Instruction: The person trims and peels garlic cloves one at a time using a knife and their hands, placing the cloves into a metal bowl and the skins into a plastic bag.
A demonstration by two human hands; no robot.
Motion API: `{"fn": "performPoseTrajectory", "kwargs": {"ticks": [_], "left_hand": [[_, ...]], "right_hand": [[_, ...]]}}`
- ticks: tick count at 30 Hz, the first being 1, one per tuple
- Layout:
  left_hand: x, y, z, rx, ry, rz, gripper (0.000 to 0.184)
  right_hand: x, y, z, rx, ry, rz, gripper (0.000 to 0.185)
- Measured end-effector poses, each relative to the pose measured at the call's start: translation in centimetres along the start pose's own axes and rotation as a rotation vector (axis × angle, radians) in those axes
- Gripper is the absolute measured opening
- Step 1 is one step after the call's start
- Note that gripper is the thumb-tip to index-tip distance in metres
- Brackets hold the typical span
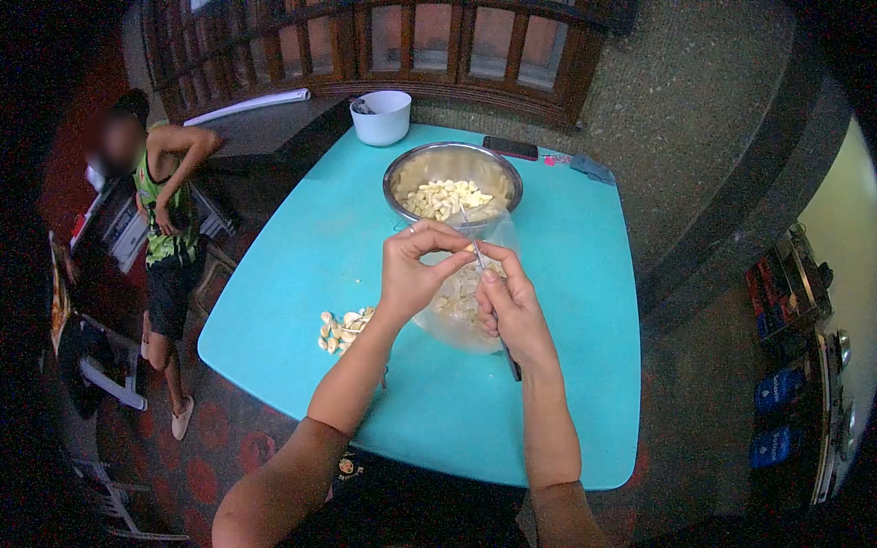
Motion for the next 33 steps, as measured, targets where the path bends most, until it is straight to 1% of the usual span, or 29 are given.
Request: {"fn": "performPoseTrajectory", "kwargs": {"ticks": [1, 4, 10, 13, 16, 19, 22, 25, 33], "left_hand": [[-0.4, 0.0, -0.2, -0.018, 0.042, 0.031, 0.012], [-0.7, 0.0, -0.3, -0.03, 0.068, 0.04, 0.011], [1.3, -0.1, 0.8, 0.004, -0.361, -0.149, 0.015], [2.2, 0.0, 1.1, 0.028, -0.463, -0.162, 0.016], [2.6, -0.3, 1.3, 0.102, -0.656, -0.354, 0.014], [2.7, -0.5, 1.6, 0.157, -0.719, -0.462, 0.016], [2.7, -0.5, 1.8, 0.18, -0.679, -0.43, 0.016], [2.5, -0.4, 1.9, 0.174, -0.616, -0.339, 0.015], [2.2, -0.4, 1.9, 0.126, -0.552, -0.239, 0.011]], "right_hand": [[-0.1, 0.0, -0.1, -0.008, 0.0, -0.001, 0.032], [-0.2, 0.2, -0.4, -0.022, -0.009, -0.013, 0.031], [-0.1, 0.4, -0.6, -0.017, 0.06, -0.013, 0.031], [-0.3, 0.6, -0.8, -0.028, 0.086, -0.004, 0.032], [-0.3, 0.6, -1.0, -0.032, 0.075, -0.001, 0.033], [-0.3, 0.7, -1.1, -0.043, 0.075, 0.004, 0.034], [0.7, 0.1, 0.0, 0.0, 0.006, -0.04, 0.036], [0.8, -0.1, 0.4, 0.027, -0.012, -0.003, 0.037], [0.3, 0.0, -0.2, 0.002, -0.011, 0.027, 0.034]]}}
Point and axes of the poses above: each hand's wrist, its own y-axis towards the middle knuckle, its own z-axis out of the palm, x = y × z, the point moved 6 cm from there along y, towards the middle knuckle, and after that the axes turned 12 degrees about y, right-handed, at the moved point
